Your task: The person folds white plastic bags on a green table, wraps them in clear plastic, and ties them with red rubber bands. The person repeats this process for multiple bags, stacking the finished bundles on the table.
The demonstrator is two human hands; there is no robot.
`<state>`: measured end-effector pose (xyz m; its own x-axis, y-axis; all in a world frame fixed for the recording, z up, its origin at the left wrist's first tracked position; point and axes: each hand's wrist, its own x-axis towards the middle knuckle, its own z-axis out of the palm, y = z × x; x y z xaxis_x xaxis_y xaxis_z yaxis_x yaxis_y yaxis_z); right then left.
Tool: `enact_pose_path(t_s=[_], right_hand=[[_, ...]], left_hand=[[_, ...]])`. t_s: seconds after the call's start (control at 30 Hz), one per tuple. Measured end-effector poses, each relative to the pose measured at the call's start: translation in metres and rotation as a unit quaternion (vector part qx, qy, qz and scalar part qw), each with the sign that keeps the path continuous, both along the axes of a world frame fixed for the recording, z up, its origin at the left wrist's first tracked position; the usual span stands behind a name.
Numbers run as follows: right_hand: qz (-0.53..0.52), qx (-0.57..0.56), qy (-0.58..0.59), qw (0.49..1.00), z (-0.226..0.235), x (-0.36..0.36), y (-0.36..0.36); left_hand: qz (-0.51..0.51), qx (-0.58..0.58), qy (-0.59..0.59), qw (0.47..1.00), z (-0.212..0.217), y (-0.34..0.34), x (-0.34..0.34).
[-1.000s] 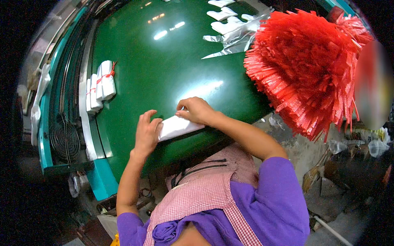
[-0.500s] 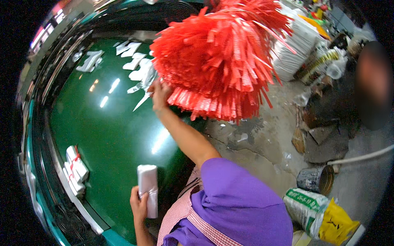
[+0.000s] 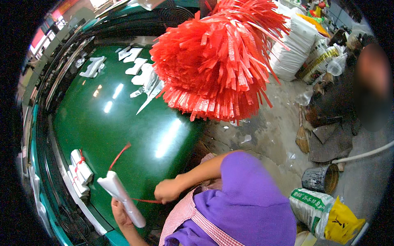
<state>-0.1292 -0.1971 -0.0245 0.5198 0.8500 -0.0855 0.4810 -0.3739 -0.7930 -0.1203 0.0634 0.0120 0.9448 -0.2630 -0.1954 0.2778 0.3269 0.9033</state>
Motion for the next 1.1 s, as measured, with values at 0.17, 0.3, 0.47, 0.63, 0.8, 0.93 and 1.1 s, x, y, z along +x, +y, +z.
enact_pose_path(t_s=[0.17, 0.3, 0.47, 0.63, 0.8, 0.93, 1.1], right_hand=[[0.010, 0.147, -0.079, 0.986, 0.001, 0.017, -0.036], [0.060, 0.388, 0.006, 0.920, 0.031, 0.040, 0.003], [-0.135, 0.351, 0.412, 0.830, 0.018, 0.080, 0.021], [-0.075, 0.161, 0.000, 0.984, -0.003, 0.070, 0.017], [-0.104, 0.219, -0.298, 0.923, 0.004, 0.049, 0.018], [0.009, 0.179, -0.281, 0.943, 0.015, 0.034, 0.025], [-0.180, 0.312, 0.453, 0.815, 0.000, 0.081, 0.032]], left_hand=[[0.056, 0.215, -0.107, 0.969, 0.018, -0.004, 0.014], [-0.087, 0.429, -0.111, 0.892, 0.011, -0.029, 0.031], [-0.068, 0.548, -0.353, 0.755, -0.015, -0.071, 0.026], [0.050, 0.245, -0.155, 0.956, -0.041, -0.049, 0.014], [0.076, 0.245, -0.071, 0.964, -0.033, -0.054, 0.015], [0.088, 0.246, -0.154, 0.953, -0.054, -0.049, 0.019], [0.102, 0.320, -0.215, 0.917, -0.049, -0.050, 0.007]])
